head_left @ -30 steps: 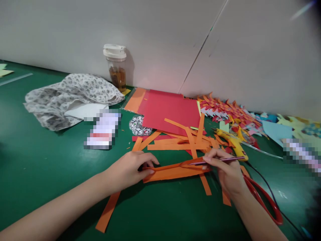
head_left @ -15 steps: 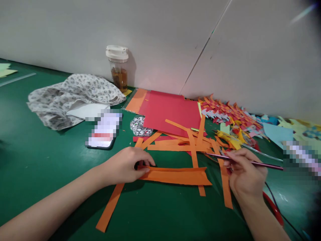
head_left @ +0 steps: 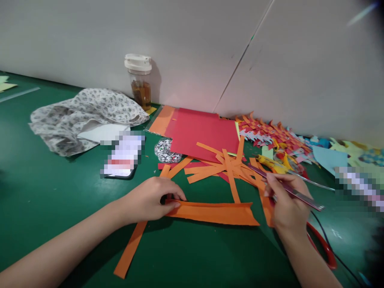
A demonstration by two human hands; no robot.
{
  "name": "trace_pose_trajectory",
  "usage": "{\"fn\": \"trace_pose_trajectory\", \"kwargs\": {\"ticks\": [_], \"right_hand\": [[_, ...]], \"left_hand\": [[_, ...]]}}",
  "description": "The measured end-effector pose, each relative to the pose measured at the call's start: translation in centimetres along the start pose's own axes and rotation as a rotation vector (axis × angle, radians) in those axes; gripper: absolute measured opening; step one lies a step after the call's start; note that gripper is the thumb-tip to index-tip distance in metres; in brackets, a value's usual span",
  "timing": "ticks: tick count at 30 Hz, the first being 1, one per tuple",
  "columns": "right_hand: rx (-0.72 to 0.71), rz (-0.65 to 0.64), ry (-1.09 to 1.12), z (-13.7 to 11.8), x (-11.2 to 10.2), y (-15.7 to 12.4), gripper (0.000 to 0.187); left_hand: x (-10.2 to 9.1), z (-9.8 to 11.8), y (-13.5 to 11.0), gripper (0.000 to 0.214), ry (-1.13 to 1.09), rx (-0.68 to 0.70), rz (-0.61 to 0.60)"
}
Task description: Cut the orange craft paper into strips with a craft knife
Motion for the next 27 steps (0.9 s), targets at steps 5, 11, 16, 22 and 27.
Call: {"fn": "trace_pose_trajectory", "kwargs": {"ticks": [5, 11, 16, 22, 27], "right_hand": [[0.089, -0.018, 0.247, -1.0, 0.5, -0.4, 0.017], [0.208, -0.346, 0.225, -1.3, 1.7, -2.1, 0.028], [0.221, -0.588, 0.098, -2.7, 3.4, -3.9, 0.034], [0.225, -0.711, 0.049, -3.4, 4.6, -4.3, 0.032], [0.277, -0.655, 0.066, -2.5, 4.4, -4.1, 0.031]], "left_hand": [[0.2, -0.3, 0.1, 0.016, 0.009, -0.035, 0.061], [0.5, -0.5, 0.4, 0.015, 0.041, -0.029, 0.088], [0.8, -0.6, 0.4, 0.016, 0.075, -0.01, 0.095], [1.0, -0.6, 0.4, 0.019, 0.085, 0.007, 0.086], [1.0, -0.6, 0.4, 0.022, 0.118, 0.017, 0.082]]}}
Point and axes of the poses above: each hand's wrist, its own y-axis towards the middle knuckle, its own x-axis out of the palm, z = x × y, the point moved 2 cm from there along y, towards the middle knuckle, and after that the axes turned 7 degrees about -x, right-handed, at the moved point
